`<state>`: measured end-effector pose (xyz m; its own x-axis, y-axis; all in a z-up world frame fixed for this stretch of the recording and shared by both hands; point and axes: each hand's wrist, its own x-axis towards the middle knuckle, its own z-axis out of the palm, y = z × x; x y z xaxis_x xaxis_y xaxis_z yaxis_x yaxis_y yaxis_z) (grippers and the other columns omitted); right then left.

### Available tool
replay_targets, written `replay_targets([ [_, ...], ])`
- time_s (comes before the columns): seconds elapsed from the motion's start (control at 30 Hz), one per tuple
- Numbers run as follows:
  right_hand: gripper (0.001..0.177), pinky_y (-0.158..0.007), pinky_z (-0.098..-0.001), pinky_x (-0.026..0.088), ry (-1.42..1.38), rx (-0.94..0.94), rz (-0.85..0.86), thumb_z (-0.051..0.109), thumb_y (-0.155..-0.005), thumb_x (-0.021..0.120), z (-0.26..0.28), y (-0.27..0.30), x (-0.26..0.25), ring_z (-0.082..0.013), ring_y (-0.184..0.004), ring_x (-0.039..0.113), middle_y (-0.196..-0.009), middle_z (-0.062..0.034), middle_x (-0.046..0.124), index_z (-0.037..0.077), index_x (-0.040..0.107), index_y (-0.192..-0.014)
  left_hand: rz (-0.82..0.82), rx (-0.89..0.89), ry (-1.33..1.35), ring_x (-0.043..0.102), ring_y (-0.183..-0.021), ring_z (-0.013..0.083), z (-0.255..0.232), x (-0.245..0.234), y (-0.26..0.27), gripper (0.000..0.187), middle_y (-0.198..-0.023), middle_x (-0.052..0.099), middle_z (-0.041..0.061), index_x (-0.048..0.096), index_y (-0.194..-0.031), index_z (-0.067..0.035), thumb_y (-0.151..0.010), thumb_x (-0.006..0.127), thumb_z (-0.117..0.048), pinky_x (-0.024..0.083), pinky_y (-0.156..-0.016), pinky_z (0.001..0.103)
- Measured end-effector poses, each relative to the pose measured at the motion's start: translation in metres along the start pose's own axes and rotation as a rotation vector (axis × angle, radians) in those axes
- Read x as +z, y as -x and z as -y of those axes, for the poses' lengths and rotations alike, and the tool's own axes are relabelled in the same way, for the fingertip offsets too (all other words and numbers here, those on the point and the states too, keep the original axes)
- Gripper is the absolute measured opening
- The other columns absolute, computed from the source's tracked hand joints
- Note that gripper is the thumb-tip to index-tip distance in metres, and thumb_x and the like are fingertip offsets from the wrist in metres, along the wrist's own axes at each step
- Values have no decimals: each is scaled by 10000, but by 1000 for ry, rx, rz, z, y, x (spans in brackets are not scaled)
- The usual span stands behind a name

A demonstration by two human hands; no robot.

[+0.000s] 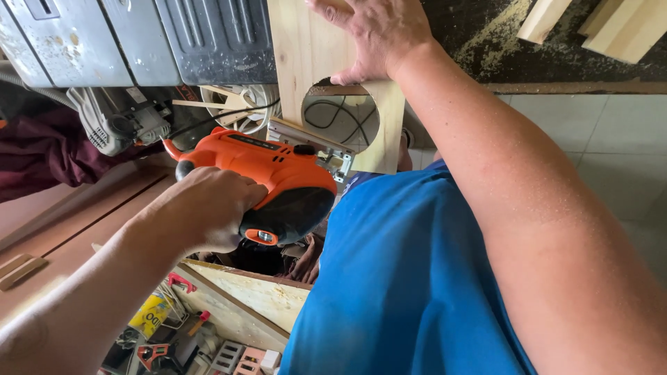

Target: Cutting circular holes in a wooden board using a jigsaw in a workshop environment.

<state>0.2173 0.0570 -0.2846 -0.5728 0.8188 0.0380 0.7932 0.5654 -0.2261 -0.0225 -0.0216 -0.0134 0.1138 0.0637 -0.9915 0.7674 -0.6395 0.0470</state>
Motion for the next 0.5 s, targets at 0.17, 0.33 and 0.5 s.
replay_targets([
  [0.17,1160,-981,-519,460,4,4,-1,944,-757,607,1,0,2,-318,-1435,422,-1681,-3,395,337,359,-1714,15,-19,3,515,-616,143,-4,3,1,199,-627,507,-46,564,-873,-217,-763,679,-98,442,-586,314],
  [0.33,1171,-996,-534,450,-22,10,14,930,-756,626,1,0,1,-330,-1453,402,-1698,-17,368,340,327,-1722,-63,-7,85,501,-532,170,-3,10,1,121,-563,519,-40,539,-755,-205,-734,631,-130,410,-564,346],
  [0.5,1163,-945,-501,485,29,6,-27,954,-753,617,0,2,3,-305,-1418,448,-1675,5,409,349,367,-1713,-92,-5,103,526,-542,181,-4,13,-1,98,-578,571,-40,560,-764,-201,-745,655,-216,413,-574,353],
])
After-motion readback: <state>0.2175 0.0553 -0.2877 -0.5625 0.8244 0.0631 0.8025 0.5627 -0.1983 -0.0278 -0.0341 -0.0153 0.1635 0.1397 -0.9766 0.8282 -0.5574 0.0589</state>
